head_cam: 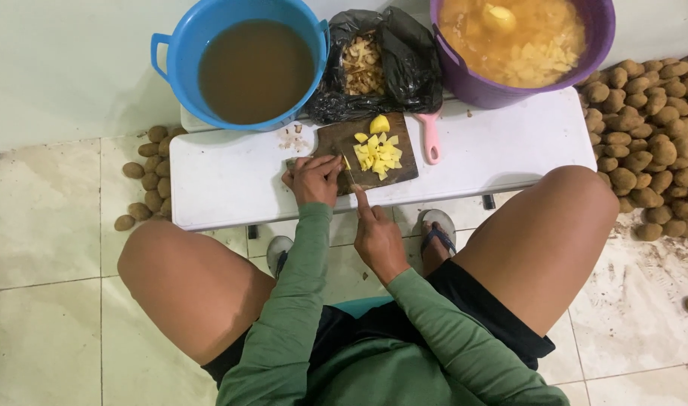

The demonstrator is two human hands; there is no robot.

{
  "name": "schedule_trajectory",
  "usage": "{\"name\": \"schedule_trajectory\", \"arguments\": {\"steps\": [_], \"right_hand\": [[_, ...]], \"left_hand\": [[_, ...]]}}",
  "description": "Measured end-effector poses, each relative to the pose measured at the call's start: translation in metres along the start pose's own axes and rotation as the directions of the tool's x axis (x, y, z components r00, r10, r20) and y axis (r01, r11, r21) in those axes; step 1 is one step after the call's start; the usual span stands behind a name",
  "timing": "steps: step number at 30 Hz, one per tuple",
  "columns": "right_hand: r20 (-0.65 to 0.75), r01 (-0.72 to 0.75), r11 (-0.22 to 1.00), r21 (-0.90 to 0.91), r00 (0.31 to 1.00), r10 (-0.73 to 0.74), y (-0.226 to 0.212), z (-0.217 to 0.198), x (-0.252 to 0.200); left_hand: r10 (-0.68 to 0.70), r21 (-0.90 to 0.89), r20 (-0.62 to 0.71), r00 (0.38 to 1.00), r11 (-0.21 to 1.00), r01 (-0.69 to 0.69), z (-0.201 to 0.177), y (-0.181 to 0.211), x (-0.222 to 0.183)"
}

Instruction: A person is sitting and using a knife to dice a peeled potato on a wooden cutting board.

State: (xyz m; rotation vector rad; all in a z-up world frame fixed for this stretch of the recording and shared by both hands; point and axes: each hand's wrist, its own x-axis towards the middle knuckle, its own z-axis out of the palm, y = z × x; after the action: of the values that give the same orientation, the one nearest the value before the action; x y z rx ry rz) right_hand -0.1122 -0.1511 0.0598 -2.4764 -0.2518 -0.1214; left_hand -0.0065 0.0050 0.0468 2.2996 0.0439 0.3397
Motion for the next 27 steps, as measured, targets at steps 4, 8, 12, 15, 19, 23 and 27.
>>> {"name": "schedule_trajectory", "arguments": {"steps": [4,8,12,15,19,23,27], "right_hand": [[0.017,-0.016,0.999,-0.049,1.0,0.017,0.0,0.002,0.005],[0.009,-0.013,0.997,-0.075,1.0,0.014,0.001,0.003,0.008],[0.023,-0.012,0.998,-0.069,1.0,0.013,-0.001,-0.005,0.01],[0.039,-0.051,0.995,-0.089,0.998,0.054,-0.009,-0.016,0.0],[0.039,-0.069,0.997,-0.044,0.997,0.07,-0.004,-0.023,-0.009],[0.009,-0.079,0.997,0.019,0.997,0.078,0.001,-0.03,-0.014],[-0.018,-0.05,0.995,0.081,0.999,0.051,-0.015,-0.041,-0.01]], "left_hand": [[0.024,0.001,0.002,1.0,1.0,-0.024,-0.012,0.012,0.0],[0.061,0.011,-0.008,0.998,0.998,-0.061,-0.016,0.018,-0.001],[0.006,0.092,0.002,1.0,0.996,-0.006,0.013,-0.015,0.001],[-0.038,0.071,0.015,0.999,0.997,0.037,0.016,-0.016,0.003],[-0.012,-0.001,0.034,0.999,1.0,0.012,-0.019,0.02,-0.001],[-0.044,0.024,0.023,0.999,0.999,0.044,-0.002,0.003,-0.001],[-0.091,0.026,0.008,0.996,0.996,0.091,0.012,-0.012,0.004]]}}
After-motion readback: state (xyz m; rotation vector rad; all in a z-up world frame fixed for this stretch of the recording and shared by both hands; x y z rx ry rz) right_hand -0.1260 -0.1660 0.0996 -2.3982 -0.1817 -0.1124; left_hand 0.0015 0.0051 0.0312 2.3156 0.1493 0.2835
